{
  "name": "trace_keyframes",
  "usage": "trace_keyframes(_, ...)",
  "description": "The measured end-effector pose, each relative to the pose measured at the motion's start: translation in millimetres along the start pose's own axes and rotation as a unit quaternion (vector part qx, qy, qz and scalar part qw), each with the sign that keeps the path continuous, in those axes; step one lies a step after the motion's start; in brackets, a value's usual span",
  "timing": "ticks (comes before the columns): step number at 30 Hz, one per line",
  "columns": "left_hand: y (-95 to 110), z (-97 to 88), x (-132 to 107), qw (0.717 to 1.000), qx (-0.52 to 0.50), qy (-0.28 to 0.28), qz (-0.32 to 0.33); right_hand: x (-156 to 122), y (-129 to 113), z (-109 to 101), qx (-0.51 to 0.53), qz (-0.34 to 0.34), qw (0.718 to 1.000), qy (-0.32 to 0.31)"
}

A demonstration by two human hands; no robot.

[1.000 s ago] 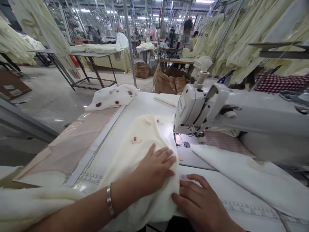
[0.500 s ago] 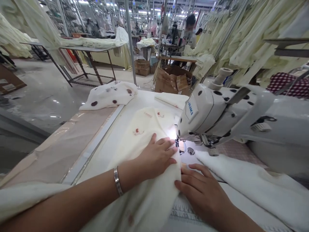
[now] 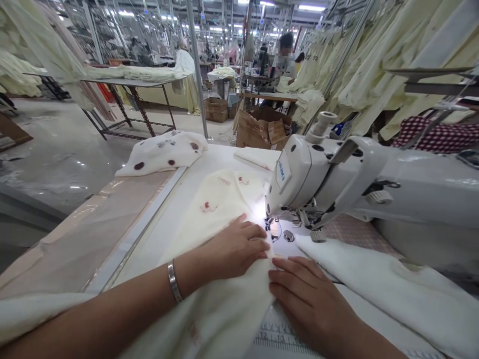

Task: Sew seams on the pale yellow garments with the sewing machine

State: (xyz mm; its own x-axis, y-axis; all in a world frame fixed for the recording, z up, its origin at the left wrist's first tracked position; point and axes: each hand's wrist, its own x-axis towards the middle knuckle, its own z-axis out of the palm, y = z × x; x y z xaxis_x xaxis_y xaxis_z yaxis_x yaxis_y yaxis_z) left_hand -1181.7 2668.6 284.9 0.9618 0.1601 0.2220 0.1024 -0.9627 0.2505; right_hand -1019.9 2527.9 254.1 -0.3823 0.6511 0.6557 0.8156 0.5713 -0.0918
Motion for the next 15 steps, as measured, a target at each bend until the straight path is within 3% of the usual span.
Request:
trace_keyframes(8, -16.1, -1.5, 16.7, 0.999, 0.01, -0.01, -0.037, 7.7, 21.3, 9.3, -0.01, -0.007, 0.999, -0.033)
trace_keyframes(11, -28.7, -1.5, 25.1, 0.999, 0.013, 0.026, -0.035, 14.8, 31.6, 14.5, -0.023, 0.027, 0.998, -0.057)
trace_keyframes(15, -50.8, 4.3, 28.5, 0.996, 0.026, 0.087, -0.021, 18.2, 37.1, 15.0, -0.13, 0.061, 0.986, -0.09)
